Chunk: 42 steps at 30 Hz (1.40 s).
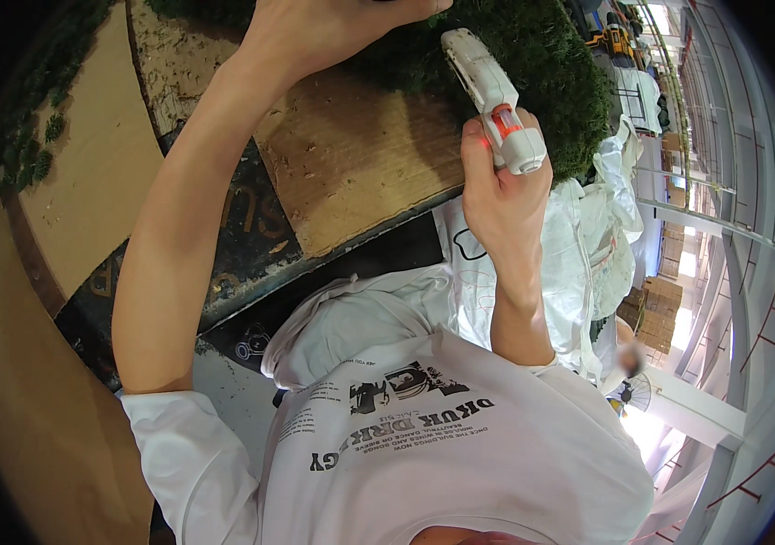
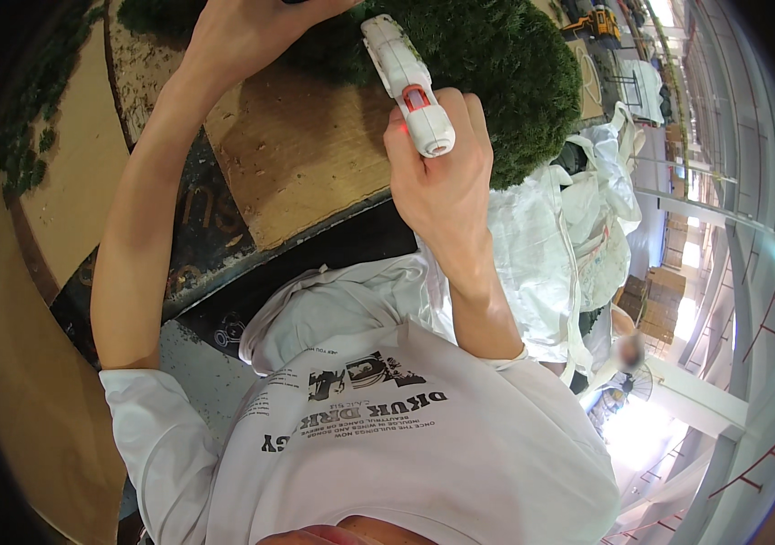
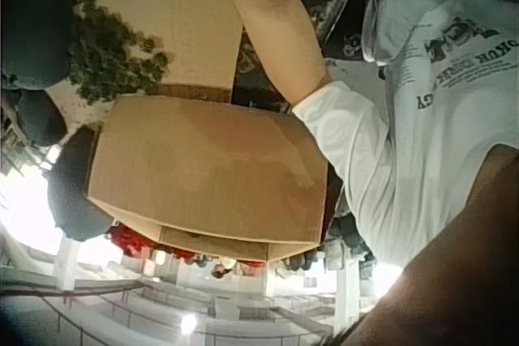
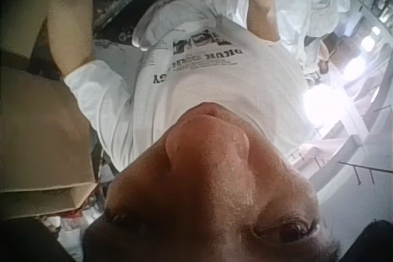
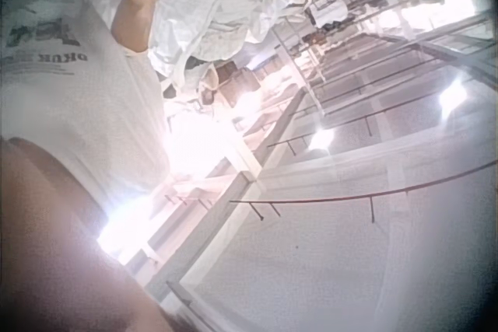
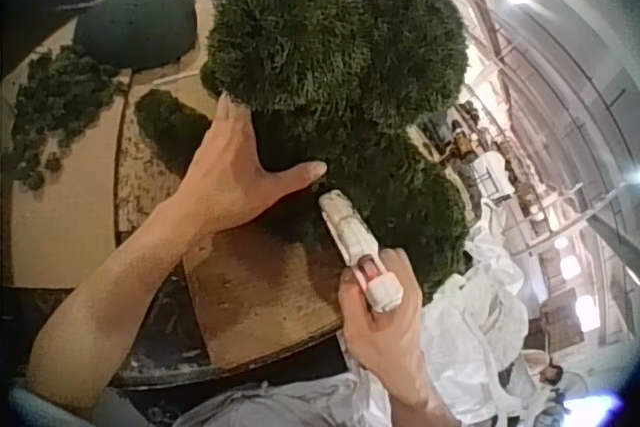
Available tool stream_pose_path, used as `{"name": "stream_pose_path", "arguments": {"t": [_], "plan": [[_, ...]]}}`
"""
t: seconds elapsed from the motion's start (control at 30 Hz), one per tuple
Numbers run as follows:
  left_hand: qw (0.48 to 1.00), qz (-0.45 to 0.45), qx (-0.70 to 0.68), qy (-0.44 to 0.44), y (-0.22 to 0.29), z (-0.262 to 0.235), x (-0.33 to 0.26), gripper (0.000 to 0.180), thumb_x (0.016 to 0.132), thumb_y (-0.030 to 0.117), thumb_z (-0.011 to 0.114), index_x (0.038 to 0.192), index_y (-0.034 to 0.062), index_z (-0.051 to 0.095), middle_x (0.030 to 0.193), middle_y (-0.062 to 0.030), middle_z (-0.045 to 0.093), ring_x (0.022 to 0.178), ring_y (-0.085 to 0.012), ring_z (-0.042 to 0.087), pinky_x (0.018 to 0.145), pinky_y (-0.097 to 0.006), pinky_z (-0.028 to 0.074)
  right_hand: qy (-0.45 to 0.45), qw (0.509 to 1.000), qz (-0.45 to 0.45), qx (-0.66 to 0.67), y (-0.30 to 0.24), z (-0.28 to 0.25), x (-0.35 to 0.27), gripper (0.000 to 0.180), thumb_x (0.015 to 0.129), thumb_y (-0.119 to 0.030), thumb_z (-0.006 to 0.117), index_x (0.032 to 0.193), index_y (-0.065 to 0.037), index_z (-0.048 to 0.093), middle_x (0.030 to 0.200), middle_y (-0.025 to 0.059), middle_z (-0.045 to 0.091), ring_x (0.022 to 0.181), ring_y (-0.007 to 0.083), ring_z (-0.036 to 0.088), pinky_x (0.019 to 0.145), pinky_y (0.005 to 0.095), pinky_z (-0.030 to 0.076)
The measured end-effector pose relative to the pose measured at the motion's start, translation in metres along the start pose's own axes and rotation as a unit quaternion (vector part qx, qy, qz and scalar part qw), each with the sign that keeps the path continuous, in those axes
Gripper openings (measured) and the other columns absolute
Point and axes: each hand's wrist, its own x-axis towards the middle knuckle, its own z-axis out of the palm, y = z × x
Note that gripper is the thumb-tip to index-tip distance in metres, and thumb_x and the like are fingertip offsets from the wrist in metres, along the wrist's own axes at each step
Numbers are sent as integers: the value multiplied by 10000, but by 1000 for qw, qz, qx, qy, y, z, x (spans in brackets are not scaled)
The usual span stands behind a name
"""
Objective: Applying artificial moss to a dome-shaped object using a hot glue gun.
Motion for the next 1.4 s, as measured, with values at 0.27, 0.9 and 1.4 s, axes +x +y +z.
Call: {"name": "stream_pose_path", "arguments": {"t": [0.27, 0.9, 1.4], "plan": [[988, 79, 112, 76, -9, 7, 4, 1194, 828, 693, 760, 1345, -305, 360, 1425, -494, 383, 1388, -575, 394, 1157, -525, 389, -2, 998, -60, -18, 4, 1, 1, 96, 874, -17, 668, 884, 27, 583, 806, 152, 558, 757, 349, 520, 655, 458, 446], [999, 38, -28, 28, -5, 7, 0, 1188, 837, 690, 756, 1349, -304, 358, 1452, -516, 340, 1422, -589, 343, 1185, -562, 341, -9, 1000, -23, 6, 2, 0, 2, 79, 869, -25, 659, 880, 22, 596, 814, 148, 575, 777, 348, 531, 662, 453, 448], [999, 40, -31, 14, 0, -5, 4, 922, 834, 633, 804, 1030, -225, 528, 972, -354, 545, 1001, -472, 576, 941, -553, 476, -17, 999, -50, -4, 6, -1, 0, 122, 880, -23, 677, 883, 25, 565, 825, 170, 552, 771, 368, 522, 661, 460, 449]]}}
